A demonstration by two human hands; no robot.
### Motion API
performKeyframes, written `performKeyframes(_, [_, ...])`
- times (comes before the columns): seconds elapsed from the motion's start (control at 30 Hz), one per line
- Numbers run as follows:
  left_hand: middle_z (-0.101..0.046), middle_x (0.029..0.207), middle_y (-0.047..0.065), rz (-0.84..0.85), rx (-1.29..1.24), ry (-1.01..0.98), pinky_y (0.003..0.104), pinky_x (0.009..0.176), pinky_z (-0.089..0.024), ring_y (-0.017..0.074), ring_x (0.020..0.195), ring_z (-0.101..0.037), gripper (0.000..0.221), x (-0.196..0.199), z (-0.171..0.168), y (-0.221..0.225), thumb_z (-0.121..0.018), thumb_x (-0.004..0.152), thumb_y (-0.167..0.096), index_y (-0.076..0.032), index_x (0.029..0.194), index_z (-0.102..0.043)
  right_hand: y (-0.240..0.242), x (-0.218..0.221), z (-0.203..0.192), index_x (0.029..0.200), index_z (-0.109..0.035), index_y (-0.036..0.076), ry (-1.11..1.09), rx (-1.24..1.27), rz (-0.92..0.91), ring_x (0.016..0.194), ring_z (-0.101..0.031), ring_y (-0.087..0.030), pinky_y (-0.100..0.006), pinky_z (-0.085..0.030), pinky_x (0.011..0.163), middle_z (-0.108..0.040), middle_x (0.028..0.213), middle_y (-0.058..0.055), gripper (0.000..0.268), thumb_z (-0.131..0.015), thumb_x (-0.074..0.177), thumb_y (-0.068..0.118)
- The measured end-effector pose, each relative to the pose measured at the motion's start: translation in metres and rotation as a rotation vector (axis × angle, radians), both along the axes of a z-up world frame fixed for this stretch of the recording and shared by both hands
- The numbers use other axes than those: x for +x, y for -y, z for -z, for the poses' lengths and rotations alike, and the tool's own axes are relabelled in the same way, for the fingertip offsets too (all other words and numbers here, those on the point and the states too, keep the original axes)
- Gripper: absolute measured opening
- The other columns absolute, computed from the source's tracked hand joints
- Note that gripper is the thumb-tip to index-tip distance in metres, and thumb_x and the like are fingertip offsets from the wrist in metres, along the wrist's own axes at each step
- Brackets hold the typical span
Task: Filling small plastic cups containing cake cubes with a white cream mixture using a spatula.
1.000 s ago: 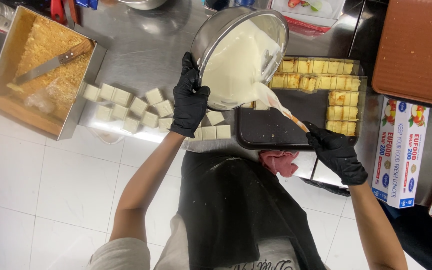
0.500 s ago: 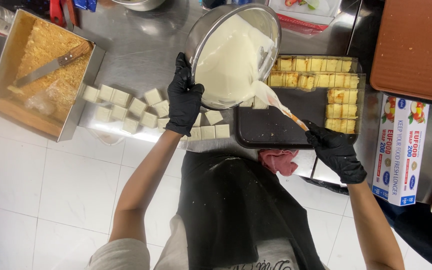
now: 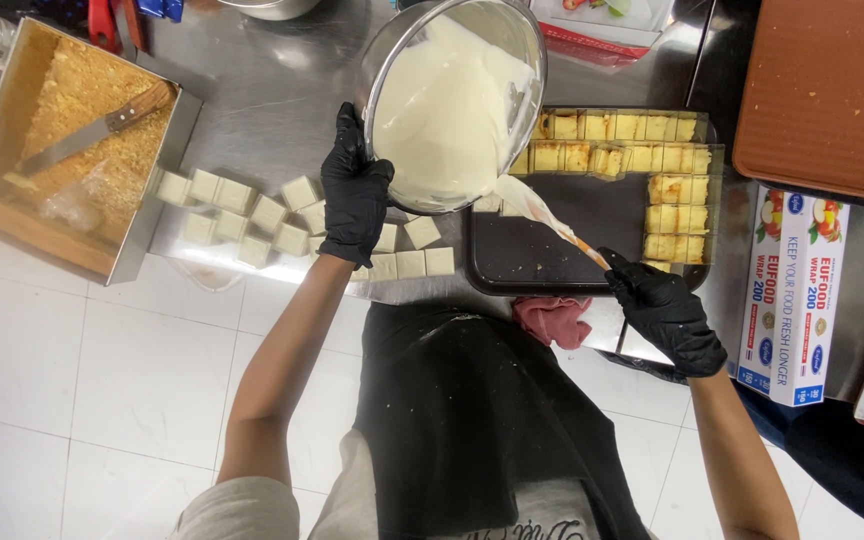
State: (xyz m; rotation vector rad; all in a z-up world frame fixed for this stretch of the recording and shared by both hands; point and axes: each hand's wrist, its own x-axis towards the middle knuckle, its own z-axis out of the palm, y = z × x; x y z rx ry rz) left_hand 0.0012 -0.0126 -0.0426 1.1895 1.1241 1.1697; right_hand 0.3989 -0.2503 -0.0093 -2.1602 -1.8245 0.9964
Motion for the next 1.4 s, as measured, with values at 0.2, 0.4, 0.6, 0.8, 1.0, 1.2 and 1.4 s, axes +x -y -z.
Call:
performKeyframes(0.2, [-0.024, 0.174, 0.010, -0.008, -0.064, 0.055, 0.020, 0.094, -0.051, 0.0139, 0.141, -0.048, 0.085, 0.000, -0.016, 0.000, -0.052, 0.083, 0.022, -0.003, 0.161, -0.031, -0.012, -0.017, -0.035, 0.148, -0.058, 0.024, 0.113, -0.087, 0.024, 0.084, -0.070, -0.024, -0.036, -0.057, 0.076, -0.073, 0.100, -0.011, 0.047, -0.062, 0.101, 0.028])
performKeyframes(0.4, [-0.030, 0.172, 0.010, 0.005, 0.009, 0.016, 0.020, 0.094, -0.052, 0.0124, 0.139, -0.052, 0.083, -0.004, -0.015, -0.002, -0.053, 0.084, 0.023, -0.002, 0.161, -0.034, -0.005, 0.002, -0.014, 0.137, -0.065, 0.014, 0.009, 0.087, 0.017, 0.095, -0.071, -0.022, -0.034, -0.057, 0.084, -0.075, 0.105, -0.009, 0.038, -0.065, 0.100, 0.024])
performKeyframes(0.6, [-0.036, 0.169, 0.010, 0.013, -0.022, 0.066, 0.018, 0.089, -0.051, 0.0108, 0.133, -0.054, 0.084, -0.005, -0.032, -0.006, -0.051, 0.082, 0.024, -0.001, 0.160, -0.035, -0.021, 0.007, -0.024, 0.131, -0.068, 0.011, -0.175, -0.025, 0.195, 0.093, -0.071, -0.017, -0.030, -0.056, 0.082, -0.077, 0.106, -0.007, 0.036, -0.068, 0.096, 0.016])
performKeyframes(0.8, [-0.039, 0.167, 0.009, 0.024, -0.051, 0.067, 0.019, 0.078, -0.053, 0.0072, 0.112, -0.061, 0.084, 0.001, -0.040, -0.013, -0.052, 0.081, 0.026, -0.001, 0.159, -0.037, -0.036, 0.015, -0.027, 0.131, -0.070, 0.011, -0.217, -0.065, 0.219, 0.090, -0.071, -0.016, -0.029, -0.056, 0.081, -0.078, 0.102, -0.008, 0.032, -0.066, 0.099, 0.015])
performKeyframes(1.0, [-0.044, 0.164, 0.009, 0.030, -0.032, 0.041, 0.019, 0.079, -0.054, 0.0063, 0.107, -0.061, 0.084, 0.012, -0.036, -0.030, -0.055, 0.081, 0.024, -0.002, 0.159, -0.038, -0.039, 0.044, 0.002, 0.133, -0.067, 0.008, -0.517, 0.125, 0.137, 0.098, -0.071, -0.013, -0.027, -0.057, 0.090, -0.076, 0.110, -0.007, 0.036, -0.065, 0.097, 0.014])
performKeyframes(1.2, [-0.044, 0.165, 0.010, 0.058, 0.060, 0.016, 0.021, 0.094, -0.054, 0.0092, 0.128, -0.060, 0.081, 0.027, -0.027, -0.042, -0.056, 0.084, 0.022, -0.001, 0.160, -0.037, -0.073, 0.040, -0.035, 0.142, -0.063, 0.011, -0.321, 0.202, 0.138, 0.092, -0.070, -0.016, -0.031, -0.055, 0.085, -0.077, 0.104, -0.011, 0.044, -0.067, 0.099, 0.014])
performKeyframes(1.4, [-0.030, 0.172, 0.011, 0.105, 0.279, -0.113, 0.023, 0.096, -0.052, 0.0118, 0.135, -0.055, 0.074, 0.061, -0.006, -0.041, -0.058, 0.089, 0.018, -0.005, 0.158, -0.043, -0.113, 0.032, -0.052, 0.147, -0.064, 0.013, 0.205, 0.508, -0.084, 0.081, -0.067, -0.036, -0.044, -0.053, 0.072, -0.071, 0.101, -0.021, 0.041, -0.065, 0.106, 0.015])
